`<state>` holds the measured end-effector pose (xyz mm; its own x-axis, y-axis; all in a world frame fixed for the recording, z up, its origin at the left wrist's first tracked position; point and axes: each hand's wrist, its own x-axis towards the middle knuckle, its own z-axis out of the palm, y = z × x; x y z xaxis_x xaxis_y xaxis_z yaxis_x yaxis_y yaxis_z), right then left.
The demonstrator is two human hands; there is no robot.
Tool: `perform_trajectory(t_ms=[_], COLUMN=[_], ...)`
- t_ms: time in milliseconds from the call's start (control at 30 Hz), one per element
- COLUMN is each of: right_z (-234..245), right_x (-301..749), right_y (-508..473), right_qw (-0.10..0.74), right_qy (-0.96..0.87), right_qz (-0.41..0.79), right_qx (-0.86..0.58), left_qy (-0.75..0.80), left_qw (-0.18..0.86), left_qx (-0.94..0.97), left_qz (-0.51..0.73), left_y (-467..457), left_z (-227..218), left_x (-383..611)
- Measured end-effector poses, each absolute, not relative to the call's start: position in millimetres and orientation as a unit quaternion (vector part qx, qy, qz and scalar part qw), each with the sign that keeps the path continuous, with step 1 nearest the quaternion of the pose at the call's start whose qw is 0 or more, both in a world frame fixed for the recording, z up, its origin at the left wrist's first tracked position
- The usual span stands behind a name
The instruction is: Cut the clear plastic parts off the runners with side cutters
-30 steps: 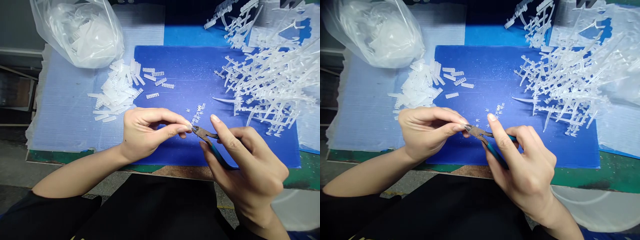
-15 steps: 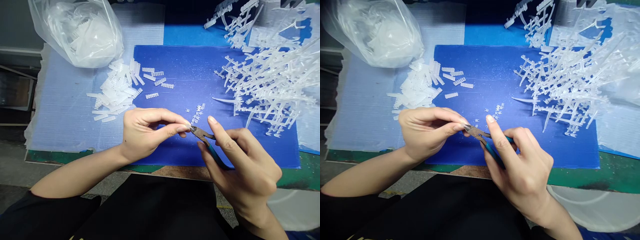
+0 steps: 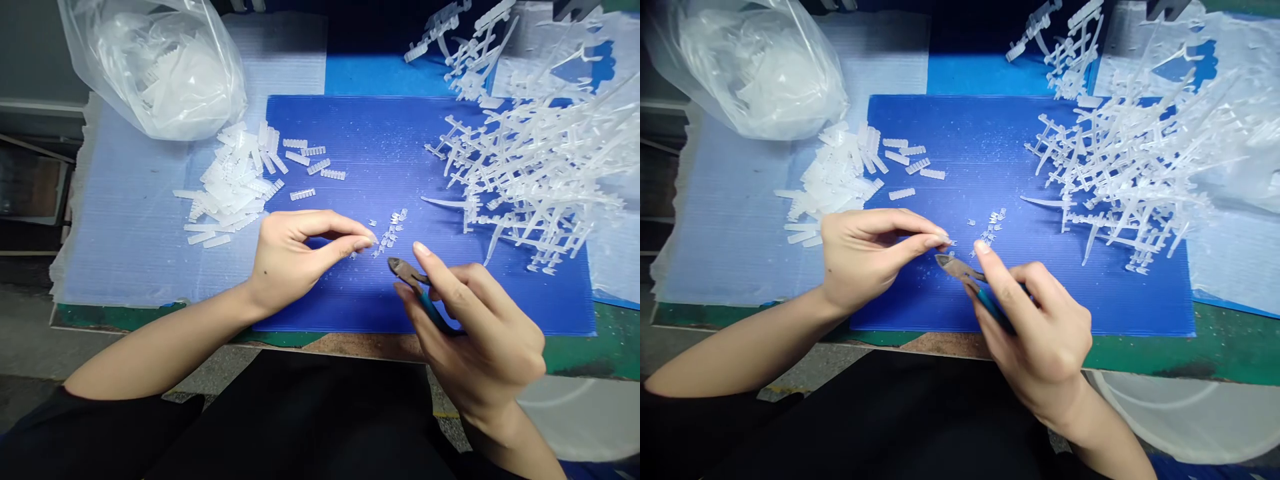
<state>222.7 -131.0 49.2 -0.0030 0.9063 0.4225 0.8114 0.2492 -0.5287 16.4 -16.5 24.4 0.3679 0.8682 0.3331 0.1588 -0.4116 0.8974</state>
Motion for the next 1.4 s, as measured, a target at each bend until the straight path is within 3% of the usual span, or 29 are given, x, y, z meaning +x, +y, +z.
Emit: perform_trajectory(t_ms=[167,233,400,567,733,1100,1233,1400], right_z=[41,38,32,32,33,69,78,77], right_x=[240,250,269,283,293,275,258,228], right_y=[-133,-138,-161,-178,-184,-90,-48,-41], right_qw=[0.403,0.41,0.447,0.461,0.466,0.483,0.46,0.503], right_qy=[-0.652,-0.632,-0.577,-0.549,-0.532,-0.593,-0.625,-0.544], right_qz=[0.085,0.097,0.083,0.082,0.086,0.184,0.251,0.44], right_qx=[-0.637,-0.651,-0.679,-0.693,-0.702,-0.617,-0.578,-0.506], left_qy=[0.34,0.347,0.322,0.366,0.356,0.273,0.264,0.278], left_qw=[0.175,0.151,0.177,0.24,0.309,0.429,0.536,0.559], left_qx=[0.852,0.874,0.889,0.87,0.86,0.776,0.706,0.633], left_qz=[0.359,0.306,0.273,0.228,0.193,0.373,0.381,0.457], left_y=[2,11,61,130,143,73,51,36], left_z=[6,10,29,22,27,49,49,46], left_x=[19,25,77,150,159,83,71,44])
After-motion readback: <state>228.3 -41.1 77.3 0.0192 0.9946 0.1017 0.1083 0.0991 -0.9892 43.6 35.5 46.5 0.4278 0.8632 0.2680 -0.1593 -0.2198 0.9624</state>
